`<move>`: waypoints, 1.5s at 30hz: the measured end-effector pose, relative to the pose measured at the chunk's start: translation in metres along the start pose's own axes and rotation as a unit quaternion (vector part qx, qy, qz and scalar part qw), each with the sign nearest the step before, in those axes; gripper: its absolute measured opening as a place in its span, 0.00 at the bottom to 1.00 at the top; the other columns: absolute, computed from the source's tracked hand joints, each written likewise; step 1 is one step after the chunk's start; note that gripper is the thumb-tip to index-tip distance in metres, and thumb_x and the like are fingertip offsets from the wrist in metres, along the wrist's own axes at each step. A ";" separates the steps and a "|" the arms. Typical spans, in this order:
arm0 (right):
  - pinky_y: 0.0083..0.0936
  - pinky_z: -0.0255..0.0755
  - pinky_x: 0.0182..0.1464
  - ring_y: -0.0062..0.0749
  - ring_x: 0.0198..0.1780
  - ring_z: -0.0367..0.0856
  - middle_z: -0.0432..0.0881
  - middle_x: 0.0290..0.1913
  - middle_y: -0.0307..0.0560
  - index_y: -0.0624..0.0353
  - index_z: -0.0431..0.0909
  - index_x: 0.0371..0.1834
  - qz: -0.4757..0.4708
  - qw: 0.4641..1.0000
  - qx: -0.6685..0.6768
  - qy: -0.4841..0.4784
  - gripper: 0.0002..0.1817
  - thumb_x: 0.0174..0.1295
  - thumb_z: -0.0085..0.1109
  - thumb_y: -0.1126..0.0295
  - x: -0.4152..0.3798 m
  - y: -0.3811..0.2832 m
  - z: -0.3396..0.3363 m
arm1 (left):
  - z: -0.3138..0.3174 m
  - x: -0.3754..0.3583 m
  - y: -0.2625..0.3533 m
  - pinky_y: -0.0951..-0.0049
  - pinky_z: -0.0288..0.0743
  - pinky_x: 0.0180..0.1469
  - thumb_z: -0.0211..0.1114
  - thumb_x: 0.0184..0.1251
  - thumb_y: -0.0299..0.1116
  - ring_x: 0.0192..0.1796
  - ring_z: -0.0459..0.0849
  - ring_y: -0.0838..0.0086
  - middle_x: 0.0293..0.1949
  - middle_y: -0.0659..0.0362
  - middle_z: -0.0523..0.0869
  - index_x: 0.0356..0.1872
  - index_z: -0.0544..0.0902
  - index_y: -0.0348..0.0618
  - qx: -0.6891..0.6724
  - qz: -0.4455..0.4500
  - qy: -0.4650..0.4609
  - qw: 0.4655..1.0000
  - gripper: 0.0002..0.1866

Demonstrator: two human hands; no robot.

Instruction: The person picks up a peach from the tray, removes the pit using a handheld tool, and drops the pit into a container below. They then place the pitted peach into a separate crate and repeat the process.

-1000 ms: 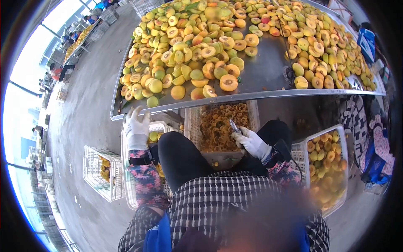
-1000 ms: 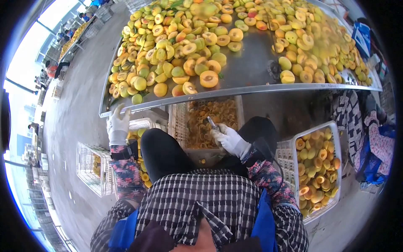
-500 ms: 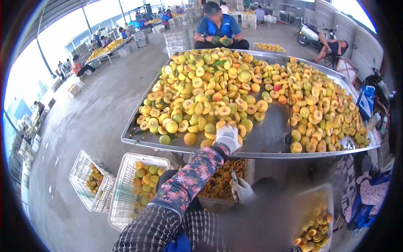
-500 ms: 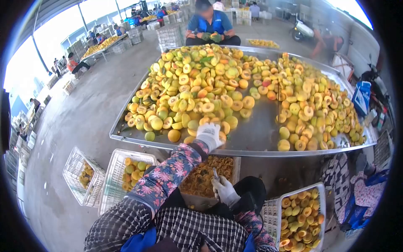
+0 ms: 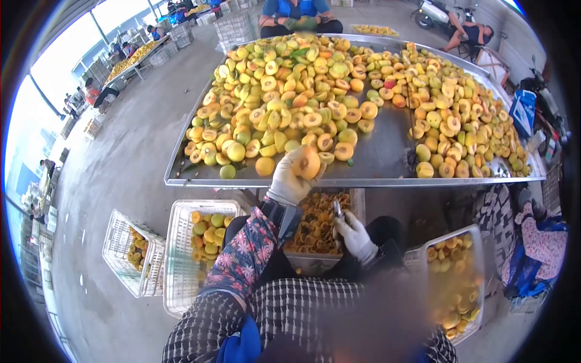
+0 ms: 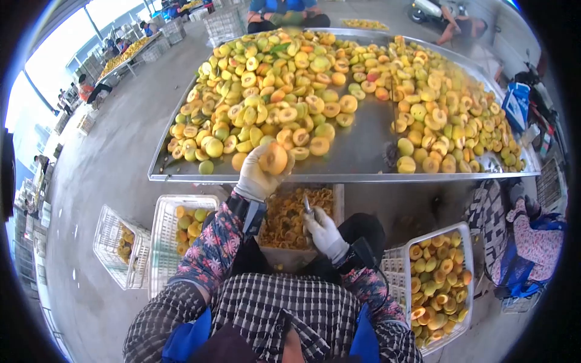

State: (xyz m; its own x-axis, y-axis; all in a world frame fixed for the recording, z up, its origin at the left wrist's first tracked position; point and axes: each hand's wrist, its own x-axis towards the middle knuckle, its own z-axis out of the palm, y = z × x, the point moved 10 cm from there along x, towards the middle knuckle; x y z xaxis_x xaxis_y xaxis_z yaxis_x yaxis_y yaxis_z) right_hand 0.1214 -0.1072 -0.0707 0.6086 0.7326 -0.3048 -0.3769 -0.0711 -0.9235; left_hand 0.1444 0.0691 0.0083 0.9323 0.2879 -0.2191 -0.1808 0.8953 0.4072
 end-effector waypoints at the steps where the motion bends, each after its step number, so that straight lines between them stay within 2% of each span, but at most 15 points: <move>1: 0.25 0.69 0.26 0.29 0.24 0.73 0.74 0.33 0.46 0.57 0.71 0.49 -0.186 0.966 -0.178 0.009 0.09 0.67 0.53 0.70 0.001 -0.034 0.001 | 0.002 -0.012 -0.001 0.60 0.79 0.54 0.60 0.71 0.43 0.53 0.81 0.61 0.52 0.54 0.80 0.59 0.70 0.40 -0.040 -0.004 0.016 0.999 0.22; 2: 0.29 0.71 0.29 0.35 0.28 0.75 0.74 0.39 0.52 0.57 0.71 0.51 -0.337 0.883 -0.327 0.017 0.13 0.63 0.54 0.73 -0.010 -0.059 0.014 | 0.003 -0.022 -0.005 0.57 0.80 0.50 0.58 0.72 0.47 0.52 0.80 0.59 0.51 0.53 0.80 0.58 0.71 0.42 -0.081 -0.009 0.033 0.996 0.23; 4: 0.36 0.73 0.35 0.47 0.35 0.78 0.72 0.51 0.62 0.59 0.72 0.55 -0.575 0.602 -0.537 0.136 0.22 0.55 0.56 0.78 -0.062 -0.119 0.057 | -0.007 -0.031 -0.011 0.54 0.80 0.47 0.53 0.74 0.52 0.51 0.80 0.57 0.50 0.52 0.79 0.56 0.71 0.43 -0.093 0.009 0.046 0.995 0.24; 5: 0.40 0.74 0.36 0.54 0.36 0.79 0.76 0.49 0.63 0.60 0.70 0.54 -0.563 0.592 -0.560 0.141 0.18 0.60 0.56 0.76 -0.065 -0.135 0.068 | -0.013 -0.032 -0.010 0.54 0.79 0.48 0.50 0.74 0.54 0.50 0.80 0.56 0.50 0.51 0.79 0.56 0.71 0.42 -0.063 0.032 0.039 0.997 0.25; 7: 0.44 0.74 0.36 0.61 0.36 0.79 0.80 0.40 0.64 0.62 0.67 0.54 -0.361 0.818 -0.442 0.068 0.17 0.64 0.56 0.72 -0.030 -0.142 0.061 | -0.018 -0.033 -0.004 0.60 0.77 0.53 0.45 0.77 0.54 0.50 0.80 0.59 0.49 0.49 0.79 0.54 0.70 0.41 0.016 0.103 0.013 0.995 0.24; 8: 0.45 0.74 0.37 0.62 0.38 0.79 0.80 0.39 0.64 0.62 0.67 0.54 -0.293 0.865 -0.405 0.053 0.17 0.63 0.56 0.74 -0.019 -0.135 0.061 | -0.020 -0.035 -0.002 0.61 0.77 0.53 0.45 0.78 0.53 0.50 0.80 0.60 0.49 0.49 0.79 0.55 0.70 0.41 0.055 0.130 0.017 0.990 0.24; 15: 0.52 0.70 0.34 0.67 0.36 0.78 0.79 0.34 0.67 0.62 0.63 0.49 -0.277 0.845 -0.447 0.095 0.13 0.65 0.54 0.71 -0.015 -0.125 0.075 | 0.001 -0.063 0.009 0.73 0.73 0.58 0.49 0.79 0.44 0.54 0.79 0.73 0.54 0.57 0.80 0.56 0.76 0.39 0.228 0.246 0.031 0.941 0.19; 21: 0.52 0.70 0.33 0.65 0.35 0.79 0.79 0.31 0.67 0.64 0.63 0.49 -0.268 0.876 -0.394 0.069 0.16 0.65 0.55 0.70 -0.009 -0.109 0.075 | 0.001 -0.076 0.010 0.71 0.76 0.54 0.46 0.80 0.47 0.51 0.81 0.70 0.51 0.55 0.80 0.56 0.73 0.40 0.278 0.313 0.062 0.906 0.21; 27: 0.50 0.70 0.33 0.65 0.34 0.79 0.80 0.31 0.66 0.65 0.62 0.52 -0.219 0.827 -0.516 0.049 0.18 0.63 0.55 0.71 -0.002 -0.094 0.074 | -0.002 -0.083 0.013 0.72 0.76 0.52 0.46 0.79 0.48 0.48 0.81 0.72 0.48 0.56 0.81 0.54 0.75 0.39 0.309 0.300 0.070 0.900 0.22; 30: 0.51 0.70 0.33 0.65 0.34 0.79 0.80 0.31 0.67 0.65 0.62 0.54 -0.275 0.886 -0.372 0.040 0.19 0.64 0.55 0.70 -0.008 -0.096 0.079 | 0.000 -0.081 0.014 0.73 0.77 0.50 0.46 0.79 0.48 0.47 0.81 0.72 0.47 0.56 0.82 0.52 0.76 0.38 0.302 0.322 0.046 0.896 0.22; 33: 0.52 0.71 0.33 0.66 0.34 0.79 0.79 0.29 0.67 0.64 0.62 0.50 -0.276 0.881 -0.381 0.045 0.18 0.65 0.55 0.66 -0.008 -0.106 0.083 | 0.003 -0.083 0.018 0.73 0.78 0.47 0.47 0.79 0.48 0.45 0.82 0.71 0.46 0.55 0.83 0.51 0.77 0.37 0.278 0.325 0.072 0.901 0.22; 40: 0.50 0.70 0.31 0.64 0.32 0.79 0.79 0.29 0.66 0.66 0.61 0.56 -0.251 0.845 -0.471 -0.025 0.22 0.63 0.57 0.69 -0.011 -0.101 0.084 | 0.003 -0.073 0.021 0.74 0.77 0.46 0.45 0.80 0.46 0.41 0.83 0.73 0.40 0.55 0.85 0.46 0.80 0.36 0.382 0.211 0.007 0.900 0.22; 41: 0.45 0.71 0.31 0.59 0.31 0.79 0.78 0.30 0.60 0.65 0.64 0.54 -0.238 0.873 -0.426 -0.026 0.19 0.63 0.56 0.71 -0.009 -0.094 0.083 | 0.005 -0.069 0.021 0.74 0.77 0.46 0.44 0.80 0.46 0.41 0.83 0.73 0.39 0.55 0.85 0.46 0.81 0.36 0.408 0.186 0.005 0.894 0.23; 43: 0.42 0.71 0.32 0.53 0.32 0.78 0.76 0.32 0.56 0.64 0.67 0.53 -0.374 0.822 -0.428 -0.036 0.17 0.62 0.55 0.73 -0.021 -0.100 0.094 | 0.007 -0.065 0.025 0.72 0.77 0.49 0.40 0.80 0.49 0.41 0.83 0.70 0.40 0.55 0.85 0.48 0.80 0.36 0.473 0.155 -0.016 0.867 0.26; 45: 0.36 0.72 0.35 0.45 0.35 0.75 0.72 0.34 0.50 0.63 0.71 0.51 -0.373 0.828 -0.410 -0.081 0.15 0.60 0.55 0.75 -0.021 -0.098 0.097 | 0.011 -0.074 0.031 0.71 0.76 0.51 0.39 0.80 0.51 0.42 0.84 0.68 0.41 0.54 0.85 0.49 0.79 0.36 0.371 0.210 0.000 0.905 0.27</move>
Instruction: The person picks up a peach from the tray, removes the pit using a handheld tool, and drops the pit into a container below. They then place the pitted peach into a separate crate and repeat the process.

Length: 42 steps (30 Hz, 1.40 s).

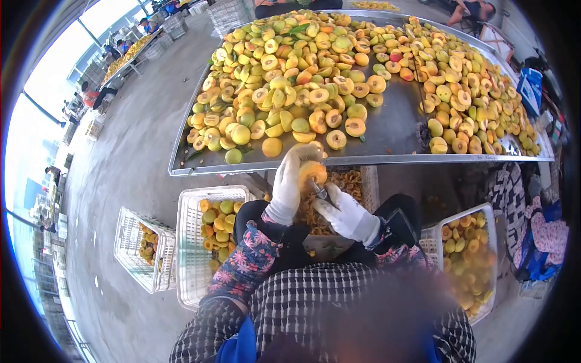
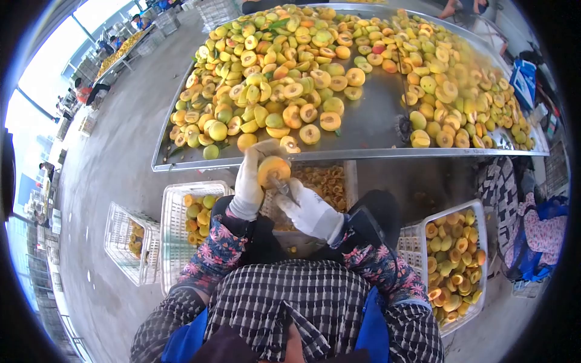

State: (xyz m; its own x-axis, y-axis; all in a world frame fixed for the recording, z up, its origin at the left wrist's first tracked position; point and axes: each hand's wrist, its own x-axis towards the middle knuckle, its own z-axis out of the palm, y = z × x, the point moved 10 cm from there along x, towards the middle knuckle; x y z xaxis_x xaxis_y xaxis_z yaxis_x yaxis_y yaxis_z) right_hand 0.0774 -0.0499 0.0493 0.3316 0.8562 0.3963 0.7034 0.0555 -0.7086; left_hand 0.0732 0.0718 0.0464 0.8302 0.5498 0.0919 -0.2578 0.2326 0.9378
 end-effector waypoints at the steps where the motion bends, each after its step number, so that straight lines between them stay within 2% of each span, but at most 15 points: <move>1: 0.36 0.71 0.35 0.46 0.36 0.76 0.72 0.35 0.51 0.63 0.71 0.51 0.054 0.995 0.085 -0.027 0.15 0.61 0.55 0.74 0.001 0.006 0.002 | -0.003 -0.005 0.003 0.71 0.76 0.51 0.39 0.80 0.51 0.43 0.84 0.67 0.42 0.54 0.85 0.50 0.79 0.36 -0.051 0.016 0.028 0.998 0.28; 3: 0.37 0.71 0.36 0.48 0.37 0.76 0.74 0.36 0.53 0.63 0.70 0.52 0.158 0.953 0.248 -0.078 0.15 0.63 0.54 0.74 0.004 0.011 0.011 | -0.013 -0.014 0.002 0.70 0.78 0.50 0.40 0.80 0.52 0.44 0.84 0.67 0.43 0.52 0.85 0.50 0.78 0.34 -0.050 0.027 0.048 0.997 0.29; 7: 0.40 0.72 0.38 0.56 0.38 0.80 0.80 0.38 0.59 0.64 0.68 0.54 0.103 0.989 0.086 -0.057 0.14 0.69 0.50 0.70 0.004 0.011 0.020 | -0.026 -0.018 -0.014 0.72 0.79 0.45 0.47 0.78 0.49 0.39 0.85 0.69 0.38 0.51 0.86 0.42 0.81 0.32 -0.011 -0.042 0.035 0.998 0.26; 11: 0.41 0.72 0.31 0.55 0.29 0.82 0.82 0.34 0.58 0.63 0.68 0.54 0.055 0.990 0.130 -0.008 0.16 0.71 0.50 0.63 -0.001 0.007 0.022 | -0.021 -0.013 -0.019 0.75 0.79 0.37 0.55 0.75 0.47 0.33 0.85 0.72 0.34 0.53 0.87 0.36 0.83 0.32 -0.001 -0.120 -0.014 0.993 0.23; 14: 0.23 0.70 0.28 0.28 0.24 0.78 0.80 0.30 0.43 0.60 0.69 0.54 0.371 0.770 0.512 -0.088 0.16 0.73 0.50 0.60 -0.023 0.020 0.064 | -0.025 -0.011 -0.022 0.75 0.80 0.33 0.57 0.74 0.47 0.30 0.86 0.71 0.33 0.52 0.87 0.36 0.83 0.31 -0.044 -0.083 0.019 0.995 0.23; 17: 0.08 0.64 0.28 0.10 0.24 0.69 0.76 0.30 0.32 0.57 0.71 0.51 0.346 0.772 0.520 -0.118 0.15 0.74 0.50 0.58 -0.019 0.011 0.057 | -0.026 -0.012 -0.020 0.71 0.81 0.36 0.52 0.76 0.48 0.31 0.86 0.67 0.32 0.50 0.86 0.36 0.82 0.32 -0.031 -0.085 0.063 0.994 0.25; 21: 0.27 0.71 0.31 0.35 0.29 0.80 0.79 0.28 0.48 0.61 0.72 0.45 0.177 0.951 0.251 -0.025 0.15 0.72 0.51 0.58 0.000 0.024 0.032 | -0.032 -0.009 -0.024 0.72 0.81 0.34 0.54 0.75 0.48 0.32 0.87 0.67 0.33 0.50 0.86 0.36 0.82 0.32 -0.018 -0.103 0.055 0.993 0.24; 22: 0.37 0.72 0.35 0.52 0.34 0.82 0.79 0.29 0.60 0.64 0.71 0.44 0.196 0.966 0.165 -0.022 0.15 0.71 0.53 0.60 -0.005 0.020 0.027 | -0.032 -0.009 -0.024 0.72 0.81 0.34 0.54 0.75 0.48 0.32 0.87 0.67 0.33 0.50 0.86 0.35 0.82 0.32 -0.011 -0.102 0.052 0.993 0.24; 26: 0.39 0.73 0.36 0.56 0.36 0.81 0.80 0.32 0.63 0.64 0.73 0.44 0.168 0.985 0.041 -0.025 0.13 0.70 0.53 0.63 -0.004 0.012 0.027 | -0.026 -0.006 -0.022 0.73 0.81 0.33 0.54 0.75 0.47 0.31 0.87 0.67 0.32 0.51 0.86 0.35 0.83 0.31 0.023 -0.157 -0.013 0.987 0.24; 29: 0.33 0.71 0.34 0.45 0.30 0.78 0.76 0.28 0.56 0.65 0.70 0.50 0.137 0.941 0.307 0.033 0.14 0.71 0.52 0.65 -0.003 0.005 0.041 | -0.029 -0.009 -0.018 0.74 0.80 0.34 0.54 0.75 0.47 0.31 0.87 0.68 0.31 0.51 0.86 0.35 0.83 0.30 0.023 -0.143 -0.003 0.989 0.24; 30: 0.37 0.71 0.34 0.53 0.31 0.78 0.77 0.29 0.60 0.64 0.70 0.50 0.138 0.915 0.373 0.063 0.13 0.71 0.51 0.66 0.002 0.004 0.047 | -0.030 -0.009 -0.016 0.74 0.80 0.34 0.54 0.75 0.47 0.31 0.86 0.68 0.31 0.51 0.86 0.35 0.83 0.30 0.021 -0.124 0.011 0.992 0.24; 34: 0.40 0.72 0.38 0.57 0.34 0.79 0.79 0.33 0.60 0.65 0.70 0.50 0.173 0.977 0.123 0.026 0.14 0.71 0.50 0.64 0.009 -0.007 0.031 | -0.039 -0.009 -0.001 0.77 0.78 0.31 0.56 0.75 0.45 0.29 0.84 0.75 0.30 0.55 0.86 0.33 0.84 0.33 -0.002 -0.090 0.077 0.993 0.22; 38: 0.46 0.73 0.39 0.63 0.38 0.81 0.81 0.34 0.66 0.66 0.69 0.53 0.135 0.959 0.247 0.027 0.19 0.71 0.50 0.60 0.022 -0.021 0.037 | -0.049 -0.006 0.012 0.77 0.77 0.32 0.54 0.76 0.45 0.28 0.83 0.75 0.29 0.55 0.86 0.34 0.84 0.32 0.116 -0.152 0.021 0.981 0.23; 41: 0.44 0.72 0.39 0.60 0.37 0.82 0.81 0.34 0.65 0.66 0.69 0.52 0.313 0.883 0.334 -0.109 0.18 0.71 0.49 0.60 0.016 -0.013 0.073 | -0.060 -0.007 0.023 0.76 0.77 0.36 0.50 0.77 0.47 0.31 0.84 0.73 0.30 0.55 0.86 0.34 0.84 0.32 0.129 -0.133 0.015 0.983 0.25; 42: 0.44 0.72 0.39 0.60 0.37 0.82 0.81 0.34 0.66 0.66 0.69 0.52 0.274 0.917 0.279 -0.082 0.18 0.71 0.49 0.61 0.022 -0.017 0.067 | -0.064 -0.008 0.032 0.77 0.77 0.35 0.51 0.77 0.46 0.31 0.84 0.73 0.30 0.55 0.86 0.34 0.84 0.32 0.115 -0.093 0.044 0.988 0.25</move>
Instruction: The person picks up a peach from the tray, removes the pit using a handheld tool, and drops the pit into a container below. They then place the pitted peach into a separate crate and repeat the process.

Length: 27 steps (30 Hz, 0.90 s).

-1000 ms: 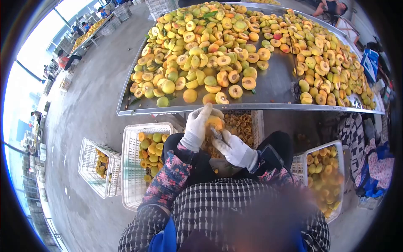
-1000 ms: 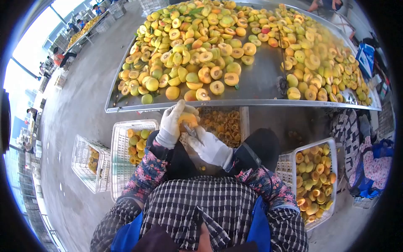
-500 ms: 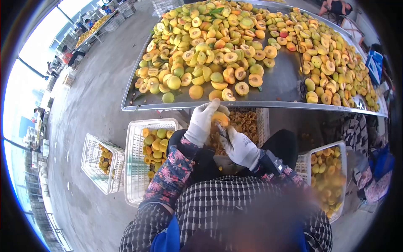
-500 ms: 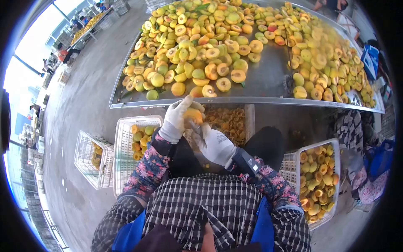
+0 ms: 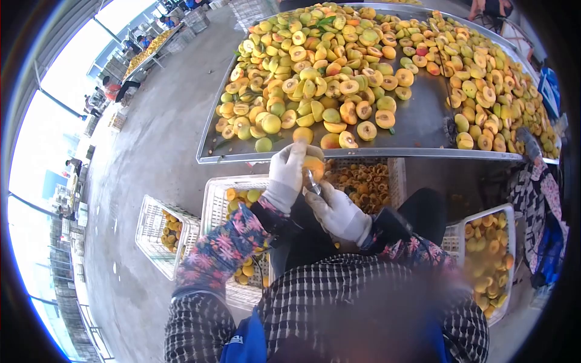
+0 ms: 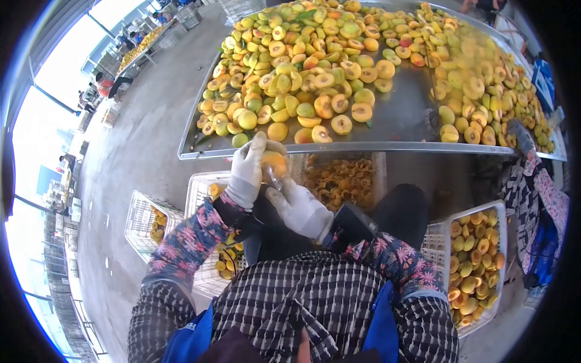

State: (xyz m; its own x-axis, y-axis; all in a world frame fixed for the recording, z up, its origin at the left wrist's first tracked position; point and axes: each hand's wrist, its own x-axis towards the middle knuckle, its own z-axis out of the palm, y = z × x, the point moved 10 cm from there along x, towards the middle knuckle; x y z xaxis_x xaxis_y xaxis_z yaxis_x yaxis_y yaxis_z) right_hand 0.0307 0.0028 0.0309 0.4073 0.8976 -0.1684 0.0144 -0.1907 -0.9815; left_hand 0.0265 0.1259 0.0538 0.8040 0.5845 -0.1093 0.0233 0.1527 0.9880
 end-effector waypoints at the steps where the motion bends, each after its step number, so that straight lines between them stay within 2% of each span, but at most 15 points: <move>1: 0.43 0.72 0.38 0.59 0.37 0.82 0.81 0.34 0.66 0.66 0.69 0.52 -0.049 0.997 -0.058 0.034 0.18 0.71 0.49 0.61 0.002 -0.008 -0.003 | -0.003 -0.004 0.006 0.77 0.78 0.35 0.52 0.77 0.46 0.31 0.84 0.74 0.30 0.55 0.86 0.35 0.84 0.32 -0.019 0.039 0.030 0.999 0.24; 2: 0.43 0.72 0.38 0.59 0.37 0.82 0.81 0.34 0.66 0.66 0.69 0.52 -0.096 0.986 -0.116 0.068 0.17 0.71 0.49 0.61 0.003 -0.015 -0.006 | -0.006 -0.008 0.010 0.77 0.78 0.34 0.53 0.76 0.46 0.31 0.83 0.75 0.31 0.56 0.86 0.35 0.84 0.32 -0.041 0.076 0.059 0.995 0.23; 5: 0.46 0.72 0.36 0.61 0.36 0.81 0.80 0.33 0.68 0.66 0.68 0.52 -0.174 0.977 -0.088 0.083 0.17 0.71 0.49 0.62 0.002 -0.010 -0.006 | -0.011 -0.021 0.000 0.77 0.77 0.35 0.53 0.76 0.46 0.32 0.84 0.75 0.31 0.55 0.86 0.36 0.84 0.31 -0.072 0.085 0.141 0.984 0.23; 6: 0.47 0.71 0.37 0.62 0.37 0.80 0.80 0.33 0.68 0.66 0.67 0.52 -0.153 0.984 -0.074 0.045 0.18 0.71 0.49 0.62 0.001 -0.004 -0.002 | -0.014 -0.023 -0.007 0.77 0.77 0.36 0.54 0.76 0.46 0.32 0.84 0.75 0.32 0.55 0.87 0.35 0.84 0.31 -0.073 0.095 0.154 0.981 0.23; 8: 0.48 0.71 0.37 0.65 0.39 0.79 0.80 0.33 0.70 0.67 0.66 0.53 -0.113 0.992 -0.044 -0.027 0.18 0.70 0.49 0.62 0.000 0.006 0.000 | -0.005 -0.021 -0.019 0.76 0.77 0.36 0.54 0.76 0.46 0.32 0.84 0.74 0.32 0.55 0.87 0.35 0.84 0.31 -0.067 0.055 0.097 0.992 0.24; 11: 0.46 0.71 0.39 0.62 0.40 0.80 0.79 0.34 0.70 0.68 0.67 0.52 -0.098 0.983 -0.155 -0.015 0.18 0.71 0.49 0.62 -0.005 0.014 -0.010 | 0.010 -0.013 -0.043 0.76 0.78 0.36 0.55 0.75 0.47 0.31 0.84 0.73 0.31 0.55 0.87 0.34 0.84 0.32 -0.072 -0.039 0.016 0.997 0.24; 12: 0.37 0.71 0.34 0.48 0.31 0.81 0.80 0.28 0.57 0.66 0.69 0.49 -0.102 0.986 -0.134 0.002 0.17 0.72 0.50 0.60 -0.006 0.019 -0.012 | 0.014 -0.013 -0.048 0.75 0.78 0.36 0.55 0.75 0.47 0.31 0.84 0.73 0.31 0.55 0.87 0.33 0.84 0.32 -0.076 -0.048 0.005 0.996 0.24; 13: 0.34 0.70 0.32 0.42 0.28 0.79 0.78 0.26 0.52 0.64 0.69 0.48 -0.099 0.994 -0.047 -0.014 0.17 0.72 0.49 0.59 -0.004 0.029 -0.009 | 0.018 -0.010 -0.050 0.75 0.79 0.36 0.55 0.75 0.47 0.31 0.85 0.72 0.31 0.54 0.87 0.33 0.84 0.33 -0.079 -0.055 -0.007 0.995 0.24; 14: 0.31 0.69 0.30 0.36 0.25 0.77 0.76 0.24 0.46 0.63 0.69 0.47 -0.095 0.994 0.041 -0.029 0.17 0.73 0.49 0.57 -0.004 0.040 -0.004 | 0.024 -0.008 -0.051 0.70 0.82 0.35 0.54 0.75 0.48 0.32 0.87 0.65 0.32 0.50 0.86 0.36 0.81 0.31 -0.059 -0.067 -0.034 0.995 0.24; 16: 0.19 0.62 0.22 0.18 0.18 0.66 0.67 0.21 0.29 0.57 0.70 0.43 -0.032 0.985 0.162 -0.053 0.16 0.74 0.48 0.54 -0.009 0.047 0.000 | 0.032 -0.007 -0.059 0.68 0.83 0.35 0.54 0.75 0.48 0.33 0.87 0.62 0.34 0.48 0.86 0.36 0.81 0.31 -0.110 -0.075 -0.055 0.990 0.24; 19: 0.17 0.60 0.19 0.17 0.17 0.64 0.68 0.22 0.31 0.54 0.69 0.40 0.138 0.938 0.302 -0.103 0.15 0.74 0.48 0.54 -0.028 0.051 0.004 | 0.040 -0.009 -0.067 0.63 0.84 0.36 0.56 0.73 0.50 0.34 0.87 0.58 0.36 0.47 0.85 0.38 0.79 0.34 -0.188 -0.104 -0.053 0.975 0.23; 20: 0.15 0.56 0.15 0.15 0.15 0.62 0.68 0.21 0.32 0.53 0.69 0.40 0.150 0.933 0.315 -0.090 0.14 0.74 0.48 0.54 -0.029 0.052 0.003 | 0.040 -0.008 -0.071 0.62 0.84 0.36 0.56 0.73 0.51 0.35 0.87 0.58 0.37 0.48 0.84 0.38 0.78 0.35 -0.197 -0.108 -0.050 0.973 0.23; 23: 0.14 0.62 0.22 0.16 0.20 0.66 0.72 0.24 0.35 0.55 0.70 0.43 0.099 0.936 0.324 -0.095 0.16 0.73 0.49 0.53 -0.024 0.064 0.003 | 0.042 -0.009 -0.083 0.62 0.85 0.36 0.56 0.72 0.53 0.36 0.86 0.58 0.38 0.49 0.84 0.41 0.77 0.37 -0.227 -0.121 -0.014 0.966 0.24; 26: 0.13 0.66 0.32 0.17 0.27 0.69 0.74 0.28 0.36 0.58 0.72 0.46 -0.118 0.992 0.042 0.032 0.16 0.73 0.50 0.54 -0.014 0.054 -0.020 | 0.042 -0.010 -0.092 0.61 0.84 0.36 0.56 0.72 0.53 0.36 0.86 0.58 0.39 0.50 0.84 0.42 0.76 0.39 -0.258 -0.140 0.027 0.955 0.23; 27: 0.12 0.65 0.35 0.17 0.28 0.69 0.75 0.29 0.36 0.58 0.73 0.47 -0.123 0.990 0.052 0.038 0.16 0.73 0.50 0.55 -0.013 0.057 -0.020 | 0.042 -0.009 -0.093 0.61 0.84 0.36 0.56 0.72 0.54 0.36 0.86 0.58 0.40 0.51 0.84 0.43 0.76 0.40 -0.269 -0.144 0.038 0.951 0.23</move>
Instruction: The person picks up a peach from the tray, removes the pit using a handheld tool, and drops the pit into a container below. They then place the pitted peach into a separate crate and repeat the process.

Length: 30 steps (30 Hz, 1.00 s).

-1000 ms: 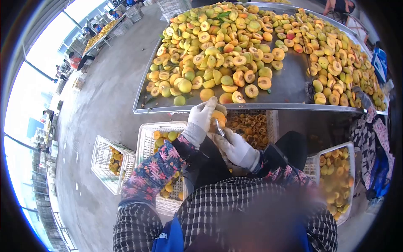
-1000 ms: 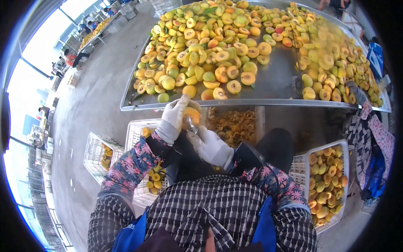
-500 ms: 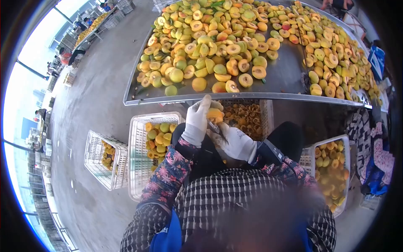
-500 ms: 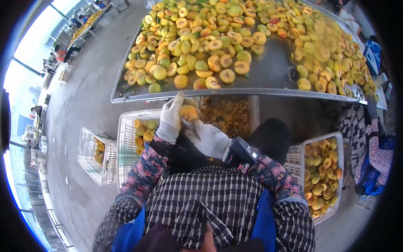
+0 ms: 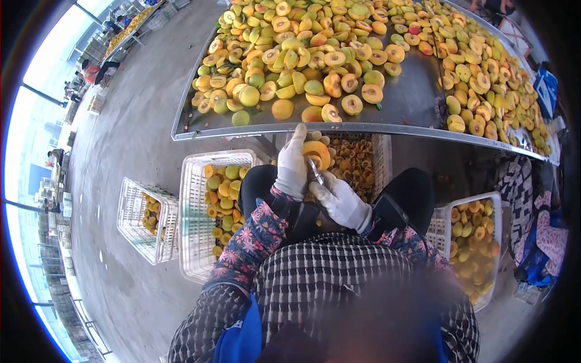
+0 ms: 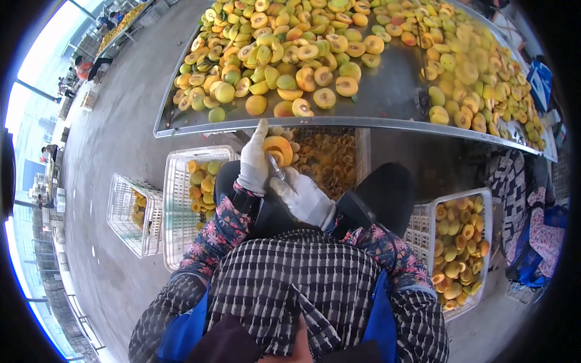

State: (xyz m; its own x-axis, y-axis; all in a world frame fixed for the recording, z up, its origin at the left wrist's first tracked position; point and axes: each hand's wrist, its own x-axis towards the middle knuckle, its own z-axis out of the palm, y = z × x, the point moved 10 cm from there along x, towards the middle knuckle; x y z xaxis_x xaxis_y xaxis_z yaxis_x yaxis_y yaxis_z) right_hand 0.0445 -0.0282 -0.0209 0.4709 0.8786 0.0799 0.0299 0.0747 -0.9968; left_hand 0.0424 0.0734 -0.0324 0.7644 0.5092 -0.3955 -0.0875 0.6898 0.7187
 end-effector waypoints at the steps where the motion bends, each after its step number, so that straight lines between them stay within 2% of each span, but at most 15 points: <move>1: 0.12 0.65 0.37 0.17 0.30 0.69 0.75 0.30 0.37 0.59 0.73 0.48 -0.005 1.000 0.009 0.007 0.16 0.74 0.50 0.56 -0.003 0.002 0.001 | -0.001 0.002 -0.004 0.60 0.84 0.36 0.56 0.72 0.54 0.36 0.86 0.58 0.39 0.51 0.84 0.42 0.77 0.40 -0.010 -0.013 -0.002 1.000 0.23; 2: 0.12 0.65 0.40 0.18 0.32 0.69 0.76 0.31 0.37 0.60 0.74 0.49 -0.010 1.000 0.018 0.013 0.16 0.74 0.50 0.57 -0.003 0.003 0.000 | -0.004 0.006 -0.009 0.60 0.84 0.35 0.56 0.72 0.54 0.36 0.86 0.58 0.39 0.51 0.84 0.42 0.77 0.41 -0.020 -0.026 -0.004 0.999 0.22; 5: 0.12 0.66 0.36 0.16 0.30 0.69 0.76 0.30 0.37 0.61 0.74 0.48 0.208 0.942 0.259 -0.046 0.16 0.74 0.49 0.58 -0.013 0.010 0.013 | 0.002 0.001 -0.012 0.60 0.83 0.36 0.56 0.72 0.53 0.36 0.86 0.58 0.39 0.52 0.84 0.41 0.77 0.42 -0.025 -0.050 -0.020 0.998 0.22; 8: 0.13 0.65 0.29 0.16 0.25 0.69 0.75 0.28 0.37 0.60 0.74 0.47 0.242 0.895 0.368 -0.071 0.16 0.74 0.49 0.57 -0.021 0.009 0.014 | 0.010 -0.005 -0.011 0.60 0.83 0.38 0.57 0.72 0.53 0.37 0.86 0.57 0.38 0.52 0.84 0.39 0.78 0.42 -0.021 -0.061 -0.020 0.998 0.21; 9: 0.16 0.61 0.20 0.17 0.18 0.66 0.71 0.24 0.35 0.57 0.74 0.45 0.238 0.893 0.373 -0.078 0.15 0.74 0.48 0.57 -0.022 0.003 0.015 | 0.010 -0.004 -0.012 0.60 0.83 0.38 0.57 0.72 0.52 0.37 0.86 0.57 0.38 0.51 0.84 0.39 0.78 0.42 -0.025 -0.057 -0.018 0.998 0.21; 12: 0.18 0.57 0.15 0.19 0.14 0.62 0.68 0.20 0.35 0.56 0.73 0.43 0.223 0.877 0.407 -0.121 0.15 0.75 0.45 0.56 -0.029 -0.007 0.018 | 0.010 -0.004 -0.017 0.59 0.83 0.41 0.55 0.73 0.52 0.39 0.85 0.56 0.39 0.50 0.85 0.40 0.79 0.40 -0.072 -0.087 -0.021 0.993 0.22; 14: 0.18 0.55 0.14 0.20 0.13 0.61 0.67 0.19 0.36 0.56 0.73 0.43 0.223 0.880 0.405 -0.110 0.16 0.76 0.43 0.55 -0.028 -0.013 0.009 | -0.003 0.004 -0.028 0.58 0.82 0.43 0.55 0.74 0.53 0.41 0.85 0.55 0.40 0.50 0.85 0.40 0.79 0.39 -0.167 -0.135 -0.040 0.976 0.23; 18: 0.18 0.54 0.13 0.21 0.12 0.60 0.66 0.19 0.37 0.57 0.73 0.43 0.225 0.882 0.411 -0.048 0.17 0.76 0.42 0.55 -0.027 -0.001 -0.019 | -0.024 0.017 -0.007 0.49 0.78 0.52 0.49 0.75 0.57 0.44 0.84 0.52 0.47 0.47 0.83 0.48 0.79 0.38 -0.079 -0.027 0.005 0.996 0.28; 19: 0.19 0.56 0.14 0.22 0.12 0.61 0.66 0.19 0.37 0.58 0.72 0.44 0.232 0.885 0.402 -0.041 0.18 0.76 0.41 0.54 -0.027 0.000 -0.024 | -0.015 0.011 0.000 0.48 0.76 0.56 0.43 0.75 0.60 0.48 0.83 0.54 0.51 0.47 0.81 0.56 0.76 0.37 -0.098 -0.021 -0.063 0.993 0.32; 20: 0.19 0.58 0.15 0.23 0.13 0.64 0.68 0.19 0.38 0.57 0.72 0.47 0.254 0.879 0.403 -0.032 0.17 0.76 0.42 0.55 -0.030 0.012 -0.029 | -0.017 0.006 0.002 0.48 0.75 0.57 0.43 0.75 0.60 0.50 0.83 0.54 0.52 0.47 0.80 0.57 0.75 0.37 -0.133 -0.036 -0.068 0.988 0.33; 22: 0.17 0.62 0.19 0.23 0.16 0.68 0.73 0.23 0.40 0.57 0.70 0.53 0.256 0.935 0.239 0.057 0.15 0.75 0.43 0.59 -0.030 0.037 -0.054 | -0.013 -0.008 0.013 0.49 0.74 0.60 0.41 0.75 0.61 0.54 0.81 0.55 0.54 0.48 0.80 0.61 0.72 0.37 -0.196 -0.067 -0.082 0.975 0.35; 26: 0.28 0.73 0.30 0.39 0.26 0.78 0.79 0.31 0.50 0.59 0.65 0.60 0.203 0.972 -0.107 0.036 0.18 0.70 0.51 0.66 -0.027 0.072 -0.073 | -0.043 -0.022 0.037 0.50 0.72 0.61 0.43 0.76 0.57 0.58 0.79 0.57 0.54 0.49 0.80 0.61 0.72 0.37 -0.150 -0.039 -0.064 0.986 0.31; 28: 0.35 0.75 0.38 0.49 0.32 0.81 0.80 0.34 0.55 0.61 0.63 0.62 0.155 0.933 -0.322 0.038 0.22 0.67 0.54 0.68 -0.024 0.064 -0.078 | -0.080 -0.024 0.064 0.58 0.74 0.61 0.46 0.77 0.44 0.59 0.79 0.62 0.55 0.51 0.80 0.61 0.71 0.37 -0.090 0.057 -0.081 0.991 0.23; 29: 0.43 0.73 0.46 0.61 0.43 0.80 0.79 0.41 0.64 0.60 0.63 0.63 0.146 0.935 -0.320 0.054 0.25 0.62 0.58 0.69 -0.025 0.066 -0.080 | -0.098 -0.032 0.085 0.64 0.74 0.61 0.48 0.76 0.37 0.59 0.79 0.66 0.56 0.51 0.80 0.61 0.71 0.36 -0.035 0.122 -0.070 0.989 0.20; 30: 0.43 0.72 0.48 0.61 0.45 0.79 0.79 0.44 0.65 0.60 0.63 0.63 0.142 0.930 -0.335 0.058 0.26 0.62 0.57 0.70 -0.028 0.071 -0.083 | -0.117 -0.041 0.105 0.70 0.74 0.62 0.50 0.75 0.30 0.59 0.79 0.69 0.57 0.52 0.80 0.61 0.71 0.35 0.019 0.184 -0.051 0.981 0.18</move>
State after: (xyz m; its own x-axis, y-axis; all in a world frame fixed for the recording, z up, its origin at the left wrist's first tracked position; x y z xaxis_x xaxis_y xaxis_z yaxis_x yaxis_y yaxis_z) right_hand 0.1068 -0.0869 -0.0942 0.6342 0.7582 -0.1511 0.4136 -0.4979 -0.7622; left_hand -0.0725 0.1851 -0.0073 0.7459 0.6644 -0.0477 -0.3473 0.4491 0.8232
